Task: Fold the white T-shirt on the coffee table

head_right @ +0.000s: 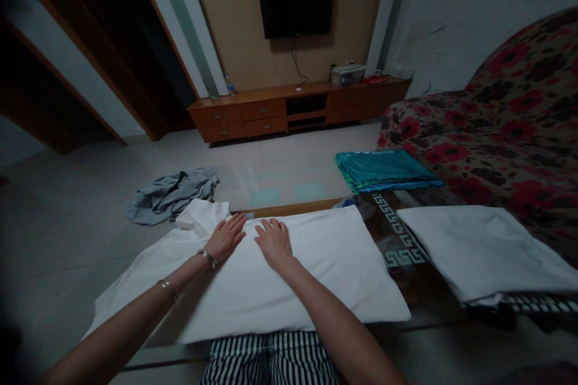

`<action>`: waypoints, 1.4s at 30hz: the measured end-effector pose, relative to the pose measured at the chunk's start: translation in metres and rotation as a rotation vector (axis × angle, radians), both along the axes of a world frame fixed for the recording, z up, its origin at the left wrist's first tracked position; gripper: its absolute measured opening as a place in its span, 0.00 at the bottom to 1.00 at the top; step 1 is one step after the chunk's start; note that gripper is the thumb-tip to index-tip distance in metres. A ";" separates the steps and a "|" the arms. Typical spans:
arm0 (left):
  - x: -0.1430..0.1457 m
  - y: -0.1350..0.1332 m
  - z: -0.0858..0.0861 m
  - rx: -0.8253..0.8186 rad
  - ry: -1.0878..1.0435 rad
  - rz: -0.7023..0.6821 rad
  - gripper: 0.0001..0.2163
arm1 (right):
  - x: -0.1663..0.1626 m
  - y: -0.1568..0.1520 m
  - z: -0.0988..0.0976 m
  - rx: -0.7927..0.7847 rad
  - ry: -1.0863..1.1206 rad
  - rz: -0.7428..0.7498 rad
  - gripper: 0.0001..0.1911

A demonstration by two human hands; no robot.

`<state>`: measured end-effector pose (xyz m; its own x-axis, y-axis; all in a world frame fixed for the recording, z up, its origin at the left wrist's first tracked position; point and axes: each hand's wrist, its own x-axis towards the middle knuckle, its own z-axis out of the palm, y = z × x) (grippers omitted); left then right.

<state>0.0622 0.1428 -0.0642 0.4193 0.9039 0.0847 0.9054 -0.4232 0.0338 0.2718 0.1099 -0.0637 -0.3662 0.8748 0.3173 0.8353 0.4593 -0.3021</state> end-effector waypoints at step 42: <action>-0.044 -0.162 0.002 -0.038 0.055 0.411 0.26 | 0.217 -0.203 -0.008 -0.162 -0.183 -0.923 0.33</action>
<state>0.0186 -0.0195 -0.0624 0.0262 0.9990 0.0361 0.9996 -0.0258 -0.0103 0.4890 -0.0933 -0.0715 0.4588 0.8714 0.1736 0.8877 -0.4408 -0.1332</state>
